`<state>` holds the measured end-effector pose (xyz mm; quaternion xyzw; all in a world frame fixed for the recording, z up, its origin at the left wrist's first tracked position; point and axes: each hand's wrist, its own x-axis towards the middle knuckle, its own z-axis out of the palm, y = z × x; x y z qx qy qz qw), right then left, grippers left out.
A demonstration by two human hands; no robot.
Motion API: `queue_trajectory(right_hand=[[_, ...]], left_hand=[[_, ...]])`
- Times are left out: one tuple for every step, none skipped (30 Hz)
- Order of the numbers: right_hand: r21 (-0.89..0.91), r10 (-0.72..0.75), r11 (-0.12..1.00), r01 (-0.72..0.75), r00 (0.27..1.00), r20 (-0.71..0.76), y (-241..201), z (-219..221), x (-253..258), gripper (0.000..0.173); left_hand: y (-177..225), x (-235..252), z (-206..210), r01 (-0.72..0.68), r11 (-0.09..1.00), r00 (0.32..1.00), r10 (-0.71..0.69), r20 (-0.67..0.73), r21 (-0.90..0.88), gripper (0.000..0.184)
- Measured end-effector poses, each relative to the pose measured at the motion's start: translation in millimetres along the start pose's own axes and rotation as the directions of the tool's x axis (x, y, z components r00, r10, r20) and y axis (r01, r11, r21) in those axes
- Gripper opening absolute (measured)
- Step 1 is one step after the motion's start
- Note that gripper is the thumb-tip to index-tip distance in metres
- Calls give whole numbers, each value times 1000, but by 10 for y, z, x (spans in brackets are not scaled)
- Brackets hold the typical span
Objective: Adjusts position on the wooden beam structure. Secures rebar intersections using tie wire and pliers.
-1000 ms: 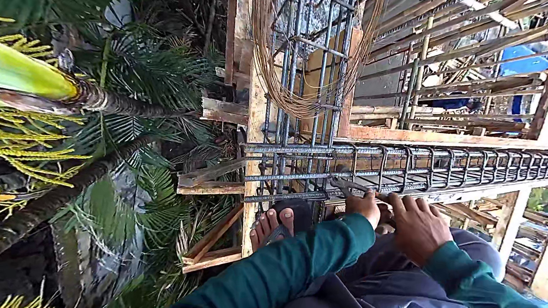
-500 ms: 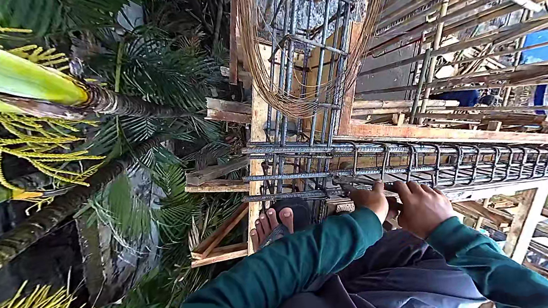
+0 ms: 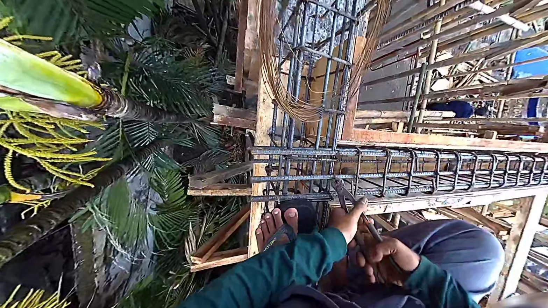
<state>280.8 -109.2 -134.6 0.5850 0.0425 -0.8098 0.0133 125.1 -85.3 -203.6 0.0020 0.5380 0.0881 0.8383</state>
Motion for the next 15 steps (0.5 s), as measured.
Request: queue_trajectory(right_hand=[[-274, -28, 961, -30, 978, -206, -119, 67, -93, 37], [-557, -124, 822, -120, 917, -379, -243, 181, -151, 44], [-760, -241, 598, -255, 848, -473, -317, 338, -211, 58], [-856, -361, 356, -373, 790, -495, -310, 516, -261, 78], [-874, -488, 149, -462, 735, -471, -228, 654, -259, 91], [-843, -588, -2, -538, 682, -435, -124, 724, -206, 96], [-794, -631, -86, -602, 649, -424, -43, 737, -120, 90], [-761, -579, -92, -643, 656, -484, -23, 740, -44, 84], [-751, -488, -54, -658, 673, -555, -47, 723, 11, 83], [-769, -411, 20, -639, 696, -589, -96, 689, 37, 85], [-797, -333, 135, -589, 730, -596, -162, 656, 24, 88], [-820, -268, 286, -496, 780, -566, -209, 589, -15, 90], [-810, -213, 465, -356, 843, -493, -224, 475, -73, 88], [-725, -189, 671, -156, 909, -371, -204, 320, -116, 83], [-453, -168, 890, 59, 964, -205, -141, 156, -121, 69]], left_hand=[[-2, 12, 27, -7, 1000, 1000, 7, -2, -21, 61], [45, 18, 51, -8, 999, 1000, 7, -15, -43, 61], [99, 1, 76, 14, 998, 1000, -15, -20, -62, 62], [138, -27, 115, 43, 996, 999, -45, -30, -74, 63], [163, -47, 159, 71, 994, 996, -75, -49, -83, 63], [191, -64, 175, 106, 989, 993, -111, -47, -99, 64], [206, -70, 164, 133, 986, 990, -138, -41, -103, 66], [204, -72, 144, 149, 984, 988, -153, -37, -97, 65], [190, -61, 134, 143, 986, 988, -147, -41, -90, 63], [189, -59, 132, 126, 988, 990, -130, -45, -84, 59], [205, -89, 108, 108, 991, 993, -110, -29, -75, 59], [214, -140, 86, 81, 996, 997, -81, -15, -35, 58], [208, -194, 77, 45, 999, 999, -45, -2, 14, 57], [205, -220, 66, 9, 998, 1000, -10, 18, 55, 58], [187, -202, 61, -21, 997, 999, 18, 33, 76, 58]])
